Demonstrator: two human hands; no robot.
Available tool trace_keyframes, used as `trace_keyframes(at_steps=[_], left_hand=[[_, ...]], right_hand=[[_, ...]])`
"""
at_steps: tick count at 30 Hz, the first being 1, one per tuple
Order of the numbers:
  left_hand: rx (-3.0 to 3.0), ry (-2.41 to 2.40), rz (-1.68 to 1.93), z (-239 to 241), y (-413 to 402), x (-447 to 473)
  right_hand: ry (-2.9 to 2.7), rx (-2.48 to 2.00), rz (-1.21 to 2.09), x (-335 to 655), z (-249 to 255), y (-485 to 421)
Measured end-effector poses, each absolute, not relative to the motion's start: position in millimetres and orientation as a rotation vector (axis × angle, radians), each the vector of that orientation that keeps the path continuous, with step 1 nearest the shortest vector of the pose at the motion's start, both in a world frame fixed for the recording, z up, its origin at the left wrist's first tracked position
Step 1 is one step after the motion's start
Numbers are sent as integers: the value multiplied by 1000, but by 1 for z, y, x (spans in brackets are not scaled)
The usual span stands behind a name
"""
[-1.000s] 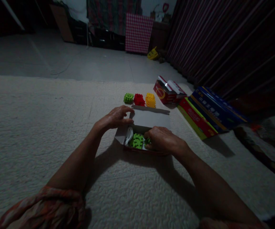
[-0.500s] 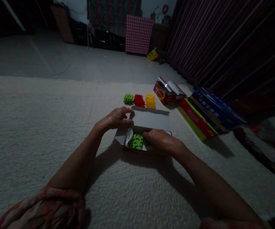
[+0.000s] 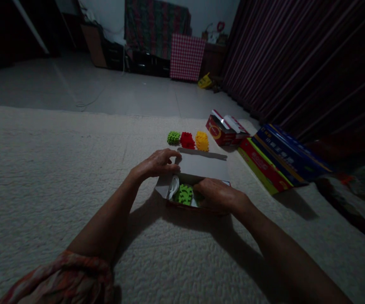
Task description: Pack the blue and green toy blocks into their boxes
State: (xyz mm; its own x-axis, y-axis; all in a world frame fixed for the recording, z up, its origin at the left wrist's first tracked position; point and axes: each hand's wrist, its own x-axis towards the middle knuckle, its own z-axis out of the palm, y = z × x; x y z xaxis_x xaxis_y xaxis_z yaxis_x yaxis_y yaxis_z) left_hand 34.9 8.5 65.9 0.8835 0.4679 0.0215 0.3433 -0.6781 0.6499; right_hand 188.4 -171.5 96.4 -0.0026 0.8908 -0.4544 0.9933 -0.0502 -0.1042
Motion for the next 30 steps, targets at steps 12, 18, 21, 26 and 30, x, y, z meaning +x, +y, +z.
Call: trace_keyframes(at_steps=[12, 18, 21, 26, 30], left_hand=[[2298, 553, 288, 59, 12, 36], [2162, 577, 331, 60, 18, 33], [2088, 633, 424, 54, 33, 35], [1901, 937, 530, 29, 73, 68], [1951, 1119, 688, 16, 106, 108]], right_hand=[[2624, 2469, 303, 222, 85, -180], [2481, 2546, 207, 235, 49, -177], [2434, 2582, 89, 231, 44, -177], [2402, 2608, 10, 227, 43, -177], [2405, 2601, 11, 226, 45, -178]])
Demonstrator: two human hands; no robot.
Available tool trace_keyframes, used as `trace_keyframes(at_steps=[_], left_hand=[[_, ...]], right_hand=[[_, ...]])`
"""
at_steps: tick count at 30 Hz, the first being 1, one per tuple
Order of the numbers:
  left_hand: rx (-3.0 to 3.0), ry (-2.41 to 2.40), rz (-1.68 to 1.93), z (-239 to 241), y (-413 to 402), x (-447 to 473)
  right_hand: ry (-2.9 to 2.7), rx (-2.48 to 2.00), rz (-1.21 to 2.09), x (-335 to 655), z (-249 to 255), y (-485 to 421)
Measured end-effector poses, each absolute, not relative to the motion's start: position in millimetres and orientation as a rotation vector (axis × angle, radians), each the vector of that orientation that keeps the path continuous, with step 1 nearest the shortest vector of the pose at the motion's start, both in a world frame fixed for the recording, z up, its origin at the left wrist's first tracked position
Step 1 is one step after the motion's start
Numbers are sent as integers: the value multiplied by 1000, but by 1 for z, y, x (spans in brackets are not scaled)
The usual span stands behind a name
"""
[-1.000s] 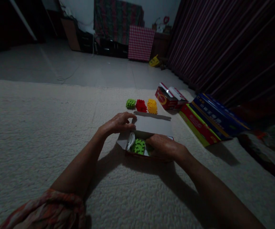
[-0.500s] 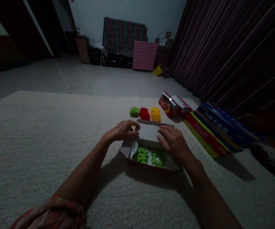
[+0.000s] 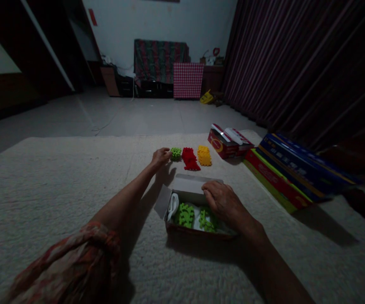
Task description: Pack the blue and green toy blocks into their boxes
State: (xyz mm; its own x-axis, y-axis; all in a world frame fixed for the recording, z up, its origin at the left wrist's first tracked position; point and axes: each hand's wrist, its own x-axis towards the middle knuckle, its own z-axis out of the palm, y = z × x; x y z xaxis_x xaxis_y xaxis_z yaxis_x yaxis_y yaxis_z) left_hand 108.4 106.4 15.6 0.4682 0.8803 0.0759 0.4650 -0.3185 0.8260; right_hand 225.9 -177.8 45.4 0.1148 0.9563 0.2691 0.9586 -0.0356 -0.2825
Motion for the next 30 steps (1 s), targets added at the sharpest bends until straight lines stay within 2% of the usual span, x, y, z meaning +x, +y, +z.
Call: trace_keyframes(at_steps=[7, 15, 30], left_hand=[[2044, 1118, 679, 7, 138, 148], [2134, 1072, 594, -2, 145, 153], [2089, 925, 842, -16, 126, 128]], right_hand=[[-1852, -2033, 19, 223, 50, -178], [-1858, -2038, 54, 223, 51, -178], [-1852, -1995, 39, 224, 46, -179]])
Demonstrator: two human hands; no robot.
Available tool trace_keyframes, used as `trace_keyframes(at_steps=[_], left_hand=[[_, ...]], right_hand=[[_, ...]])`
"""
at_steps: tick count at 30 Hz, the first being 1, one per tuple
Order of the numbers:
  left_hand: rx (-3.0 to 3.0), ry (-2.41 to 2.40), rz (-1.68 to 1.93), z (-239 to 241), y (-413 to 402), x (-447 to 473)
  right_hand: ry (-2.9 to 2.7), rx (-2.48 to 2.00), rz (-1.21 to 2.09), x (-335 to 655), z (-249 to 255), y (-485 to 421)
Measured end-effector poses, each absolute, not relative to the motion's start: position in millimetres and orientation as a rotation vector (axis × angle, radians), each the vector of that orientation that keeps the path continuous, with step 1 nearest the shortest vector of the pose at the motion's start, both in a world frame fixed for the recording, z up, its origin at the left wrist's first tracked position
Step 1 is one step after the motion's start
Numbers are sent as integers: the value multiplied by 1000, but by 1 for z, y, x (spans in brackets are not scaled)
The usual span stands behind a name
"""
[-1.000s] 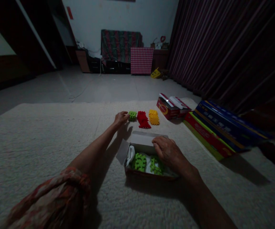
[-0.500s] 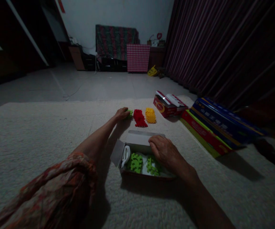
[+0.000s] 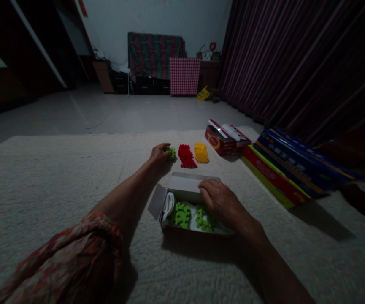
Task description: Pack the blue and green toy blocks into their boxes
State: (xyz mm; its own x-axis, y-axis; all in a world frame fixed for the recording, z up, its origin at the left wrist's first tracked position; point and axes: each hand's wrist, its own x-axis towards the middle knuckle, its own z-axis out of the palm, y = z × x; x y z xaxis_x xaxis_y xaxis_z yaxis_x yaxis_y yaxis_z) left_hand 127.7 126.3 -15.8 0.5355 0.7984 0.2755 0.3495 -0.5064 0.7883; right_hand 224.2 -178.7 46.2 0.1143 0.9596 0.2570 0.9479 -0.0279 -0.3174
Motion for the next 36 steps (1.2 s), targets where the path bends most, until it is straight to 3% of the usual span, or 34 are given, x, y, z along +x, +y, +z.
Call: trace_keyframes(at_steps=[13, 36], left_hand=[[2485, 864, 929, -31, 114, 97], [2254, 816, 931, -12, 98, 92]], right_hand=[[-1865, -2020, 50, 223, 50, -179], [-1865, -1975, 80, 226, 52, -181]])
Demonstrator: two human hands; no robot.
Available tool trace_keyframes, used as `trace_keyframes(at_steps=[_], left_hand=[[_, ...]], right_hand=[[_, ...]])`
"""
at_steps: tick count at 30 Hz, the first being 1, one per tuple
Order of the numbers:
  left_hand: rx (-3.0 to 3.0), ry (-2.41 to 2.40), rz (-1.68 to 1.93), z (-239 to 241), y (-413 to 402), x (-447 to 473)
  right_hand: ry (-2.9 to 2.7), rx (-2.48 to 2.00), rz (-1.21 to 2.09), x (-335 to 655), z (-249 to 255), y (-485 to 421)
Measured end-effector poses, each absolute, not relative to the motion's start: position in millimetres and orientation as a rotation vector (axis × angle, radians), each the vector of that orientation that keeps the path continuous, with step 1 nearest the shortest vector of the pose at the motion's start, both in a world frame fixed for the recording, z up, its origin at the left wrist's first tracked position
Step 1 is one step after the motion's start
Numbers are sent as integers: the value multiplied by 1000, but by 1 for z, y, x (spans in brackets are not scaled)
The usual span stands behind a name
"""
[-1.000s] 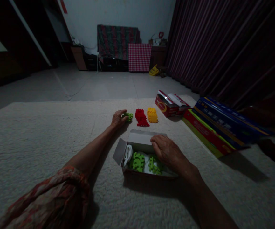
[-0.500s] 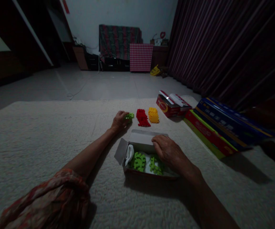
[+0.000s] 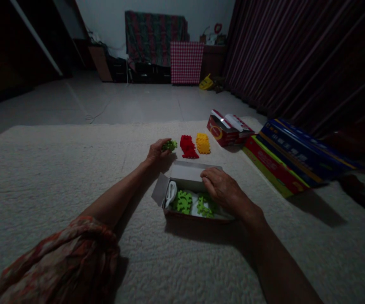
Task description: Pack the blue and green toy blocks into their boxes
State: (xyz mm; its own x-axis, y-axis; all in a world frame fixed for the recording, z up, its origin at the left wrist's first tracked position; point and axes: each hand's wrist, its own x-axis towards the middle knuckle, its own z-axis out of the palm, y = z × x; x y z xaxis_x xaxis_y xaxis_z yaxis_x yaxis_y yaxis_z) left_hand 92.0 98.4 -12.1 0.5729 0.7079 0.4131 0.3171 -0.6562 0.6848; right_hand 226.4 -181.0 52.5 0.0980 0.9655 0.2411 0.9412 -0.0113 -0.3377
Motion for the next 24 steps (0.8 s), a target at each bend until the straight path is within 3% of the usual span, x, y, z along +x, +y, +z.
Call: trace_keyframes(at_steps=[4, 9, 13, 24], left_hand=[[1740, 737, 1110, 35, 88, 81], [1411, 457, 733, 90, 16, 58], [1384, 402, 494, 90, -35, 43], [1585, 390, 508, 81, -46, 34]], right_hand=[[-1877, -1959, 67, 226, 56, -181], [-1866, -1924, 16, 227, 51, -177], [-1810, -1842, -8, 229, 47, -178], [-1920, -1511, -47, 200, 68, -188]])
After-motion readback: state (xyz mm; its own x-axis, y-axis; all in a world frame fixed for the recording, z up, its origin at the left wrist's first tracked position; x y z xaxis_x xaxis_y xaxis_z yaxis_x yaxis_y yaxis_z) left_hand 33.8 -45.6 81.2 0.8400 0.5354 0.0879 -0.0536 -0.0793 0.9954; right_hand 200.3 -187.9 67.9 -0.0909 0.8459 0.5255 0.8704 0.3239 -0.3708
